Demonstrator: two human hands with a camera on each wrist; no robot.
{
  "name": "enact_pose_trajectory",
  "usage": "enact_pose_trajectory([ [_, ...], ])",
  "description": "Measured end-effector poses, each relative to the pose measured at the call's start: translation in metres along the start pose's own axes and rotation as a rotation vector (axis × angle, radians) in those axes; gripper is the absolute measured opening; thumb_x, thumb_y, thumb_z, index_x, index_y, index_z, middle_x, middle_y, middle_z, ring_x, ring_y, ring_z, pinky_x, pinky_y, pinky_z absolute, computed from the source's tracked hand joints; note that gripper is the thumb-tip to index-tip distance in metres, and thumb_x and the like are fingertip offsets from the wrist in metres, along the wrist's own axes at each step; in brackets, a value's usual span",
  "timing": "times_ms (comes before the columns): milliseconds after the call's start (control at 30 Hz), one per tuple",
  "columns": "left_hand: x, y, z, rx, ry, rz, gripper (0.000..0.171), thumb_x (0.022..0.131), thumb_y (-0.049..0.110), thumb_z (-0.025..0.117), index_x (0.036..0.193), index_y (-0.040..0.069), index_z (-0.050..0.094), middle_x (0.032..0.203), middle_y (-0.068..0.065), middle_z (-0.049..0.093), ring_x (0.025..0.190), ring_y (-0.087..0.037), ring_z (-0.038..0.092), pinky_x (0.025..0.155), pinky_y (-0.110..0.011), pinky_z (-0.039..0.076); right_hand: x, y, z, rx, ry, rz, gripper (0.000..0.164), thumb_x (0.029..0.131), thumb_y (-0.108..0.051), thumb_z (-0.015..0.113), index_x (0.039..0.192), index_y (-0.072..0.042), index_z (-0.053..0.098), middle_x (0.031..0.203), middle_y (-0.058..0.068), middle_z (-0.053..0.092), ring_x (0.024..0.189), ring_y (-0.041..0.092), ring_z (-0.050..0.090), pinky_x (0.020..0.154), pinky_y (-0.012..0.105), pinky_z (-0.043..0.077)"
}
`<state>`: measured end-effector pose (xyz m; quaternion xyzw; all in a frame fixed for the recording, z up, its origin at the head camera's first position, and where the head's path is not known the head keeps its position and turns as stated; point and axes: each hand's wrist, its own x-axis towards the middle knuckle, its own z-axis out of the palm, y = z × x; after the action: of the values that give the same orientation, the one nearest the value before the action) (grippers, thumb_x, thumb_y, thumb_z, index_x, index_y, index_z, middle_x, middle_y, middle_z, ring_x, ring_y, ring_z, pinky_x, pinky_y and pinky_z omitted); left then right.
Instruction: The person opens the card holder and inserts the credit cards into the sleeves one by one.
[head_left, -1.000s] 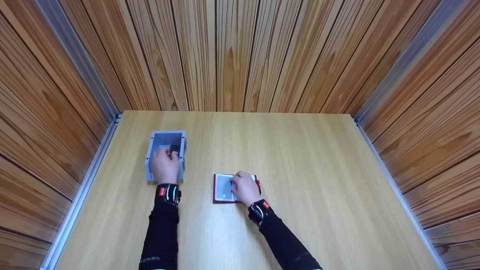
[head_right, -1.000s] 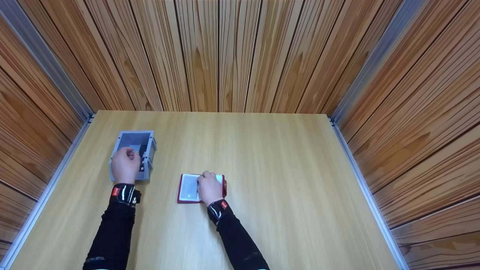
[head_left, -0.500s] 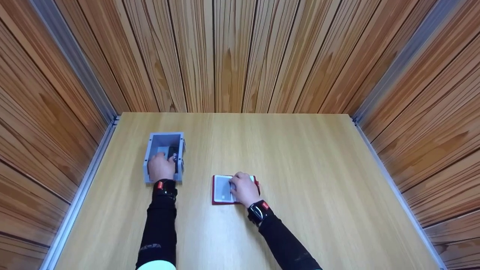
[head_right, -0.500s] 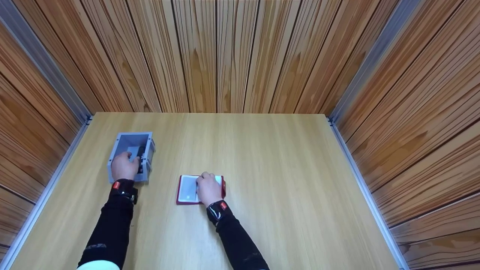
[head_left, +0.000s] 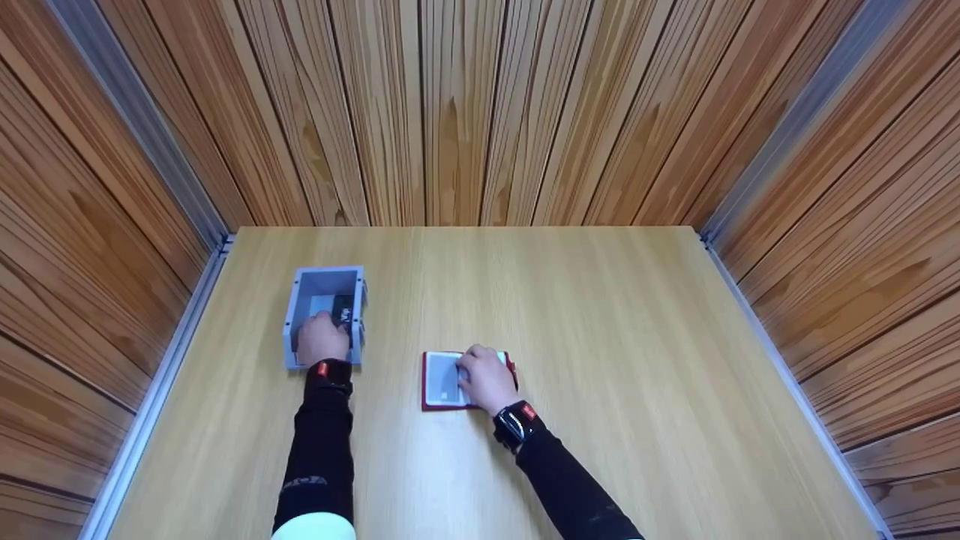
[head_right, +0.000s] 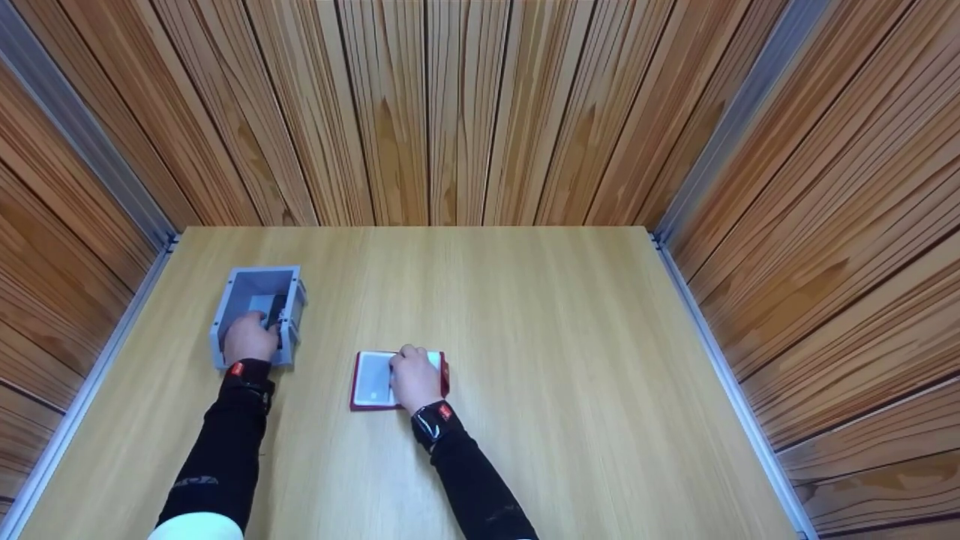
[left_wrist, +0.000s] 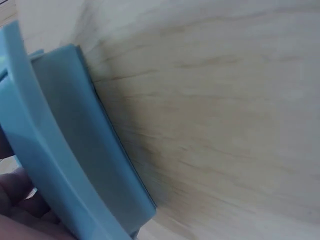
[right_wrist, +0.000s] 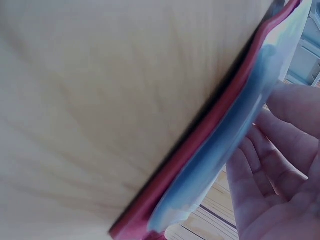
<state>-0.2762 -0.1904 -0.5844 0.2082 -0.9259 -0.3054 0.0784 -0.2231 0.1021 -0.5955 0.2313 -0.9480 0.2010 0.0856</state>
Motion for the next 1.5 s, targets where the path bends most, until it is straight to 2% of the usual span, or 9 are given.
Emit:
enact_pose_trajectory([
  [133, 0.001, 0.001, 0.002, 0.030, -0.031, 0.018, 0.023, 0.093, 0.014, 0.064, 0.106, -0.004, 0.064, 0.106, -0.026, 0.063, 0.101, -0.044, 0.060, 0.080, -0.057, 0.049, 0.001, -0.001, -0.002, -0.006, -0.025, 0.015, 0.027, 0.079, -0.012, 0.080, 0.104, -0.004, 0.074, 0.100, 0.008, 0.063, 0.093, 0.027, 0.060, 0.082, 0.038, 0.051],
  [400, 0.008, -0.003, 0.006, 0.070, -0.063, -0.004, 0.019, 0.091, 0.013, 0.064, 0.103, -0.001, 0.065, 0.106, -0.025, 0.064, 0.101, -0.043, 0.061, 0.079, -0.057, 0.049, 0.001, 0.000, 0.000, -0.012, -0.050, 0.031, 0.029, 0.079, -0.013, 0.080, 0.107, -0.006, 0.074, 0.103, 0.007, 0.063, 0.094, 0.026, 0.059, 0.082, 0.037, 0.052],
  [633, 0.010, -0.002, 0.005, 0.103, -0.077, 0.033, 0.015, 0.090, 0.010, 0.061, 0.097, -0.002, 0.066, 0.101, -0.025, 0.066, 0.096, -0.044, 0.062, 0.076, -0.056, 0.049, 0.001, 0.000, -0.001, -0.009, -0.058, 0.037, 0.030, 0.079, -0.013, 0.080, 0.108, -0.005, 0.073, 0.103, 0.007, 0.062, 0.094, 0.025, 0.058, 0.082, 0.037, 0.052],
  [767, 0.010, -0.004, 0.005, 0.073, -0.068, 0.024, 0.014, 0.086, 0.007, 0.058, 0.092, -0.002, 0.067, 0.099, -0.025, 0.067, 0.094, -0.044, 0.063, 0.075, -0.057, 0.050, 0.000, 0.000, 0.000, -0.020, -0.043, 0.014, 0.028, 0.078, -0.012, 0.080, 0.104, -0.006, 0.074, 0.101, 0.007, 0.062, 0.093, 0.026, 0.059, 0.081, 0.037, 0.051],
  [900, 0.009, -0.004, 0.002, -0.001, -0.046, -0.001, 0.010, 0.083, 0.008, 0.060, 0.084, 0.000, 0.066, 0.095, -0.024, 0.068, 0.090, -0.044, 0.064, 0.072, -0.057, 0.049, 0.000, 0.000, 0.000, -0.029, -0.026, 0.010, 0.025, 0.078, -0.012, 0.079, 0.102, -0.006, 0.074, 0.100, 0.007, 0.062, 0.092, 0.026, 0.059, 0.081, 0.037, 0.051],
  [1033, 0.008, -0.003, -0.001, -0.038, -0.035, -0.010, 0.012, 0.084, 0.012, 0.062, 0.080, 0.001, 0.063, 0.091, -0.023, 0.068, 0.087, -0.044, 0.064, 0.071, -0.056, 0.048, 0.000, 0.000, 0.001, -0.028, -0.038, 0.021, 0.026, 0.080, -0.013, 0.079, 0.104, -0.006, 0.074, 0.102, 0.007, 0.062, 0.094, 0.026, 0.059, 0.081, 0.038, 0.051],
  [1167, 0.007, -0.001, -0.004, -0.042, -0.032, -0.009, 0.013, 0.086, 0.012, 0.061, 0.081, 0.000, 0.062, 0.090, -0.024, 0.068, 0.087, -0.044, 0.064, 0.073, -0.056, 0.047, 0.000, -0.001, 0.001, -0.026, -0.064, 0.032, 0.028, 0.081, -0.013, 0.079, 0.107, -0.006, 0.073, 0.104, 0.008, 0.062, 0.095, 0.026, 0.059, 0.083, 0.038, 0.051],
  [1333, 0.008, 0.003, -0.010, -0.055, -0.032, -0.009, 0.013, 0.089, 0.009, 0.059, 0.086, -0.001, 0.065, 0.090, -0.022, 0.068, 0.086, -0.042, 0.063, 0.073, -0.054, 0.047, 0.000, -0.001, 0.000, -0.032, -0.055, 0.030, 0.027, 0.081, -0.013, 0.079, 0.106, -0.006, 0.074, 0.103, 0.007, 0.062, 0.095, 0.026, 0.059, 0.084, 0.037, 0.051],
  [1500, 0.011, 0.006, -0.016, -0.073, -0.056, -0.031, 0.016, 0.091, 0.010, 0.060, 0.097, -0.002, 0.068, 0.097, -0.020, 0.069, 0.091, -0.040, 0.063, 0.079, -0.052, 0.048, 0.001, -0.001, 0.000, -0.037, -0.047, 0.017, 0.026, 0.080, -0.013, 0.078, 0.105, -0.006, 0.073, 0.102, 0.007, 0.062, 0.094, 0.026, 0.059, 0.083, 0.037, 0.051],
])
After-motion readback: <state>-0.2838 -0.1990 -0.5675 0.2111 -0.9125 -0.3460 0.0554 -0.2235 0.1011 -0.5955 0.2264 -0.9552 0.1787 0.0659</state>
